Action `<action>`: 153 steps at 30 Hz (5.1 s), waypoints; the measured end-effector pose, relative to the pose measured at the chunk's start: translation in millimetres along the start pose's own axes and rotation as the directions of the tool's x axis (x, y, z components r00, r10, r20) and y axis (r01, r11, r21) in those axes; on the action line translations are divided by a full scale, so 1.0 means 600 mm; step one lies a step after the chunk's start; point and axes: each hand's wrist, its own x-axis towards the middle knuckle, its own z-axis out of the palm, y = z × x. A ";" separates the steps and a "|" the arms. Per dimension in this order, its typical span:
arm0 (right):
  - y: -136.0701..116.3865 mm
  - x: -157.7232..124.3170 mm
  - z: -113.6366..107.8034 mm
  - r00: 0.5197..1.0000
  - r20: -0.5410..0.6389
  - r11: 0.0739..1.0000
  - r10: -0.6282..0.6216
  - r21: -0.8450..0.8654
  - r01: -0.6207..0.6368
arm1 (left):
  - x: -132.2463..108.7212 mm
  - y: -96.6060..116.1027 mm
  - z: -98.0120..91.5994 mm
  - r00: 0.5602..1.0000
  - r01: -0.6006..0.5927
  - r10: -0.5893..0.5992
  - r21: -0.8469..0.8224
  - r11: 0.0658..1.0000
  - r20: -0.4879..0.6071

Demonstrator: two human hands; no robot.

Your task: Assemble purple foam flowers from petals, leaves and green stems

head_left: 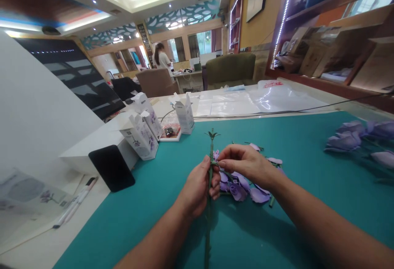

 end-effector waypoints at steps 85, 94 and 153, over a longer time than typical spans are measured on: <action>0.109 0.038 -0.176 0.949 -0.248 0.168 0.196 -0.945 -0.282 | 0.011 0.012 -0.008 0.977 0.212 -0.209 -0.080 0.974 0.039; 0.111 0.039 -0.184 0.944 -0.241 0.235 0.224 -0.927 -0.292 | 0.009 0.013 -0.005 0.978 0.208 -0.207 -0.077 0.975 0.021; 0.135 0.057 -0.145 0.985 -0.174 0.196 0.020 -0.965 -0.174 | 0.013 0.009 -0.006 0.980 0.198 -0.198 -0.079 0.977 0.013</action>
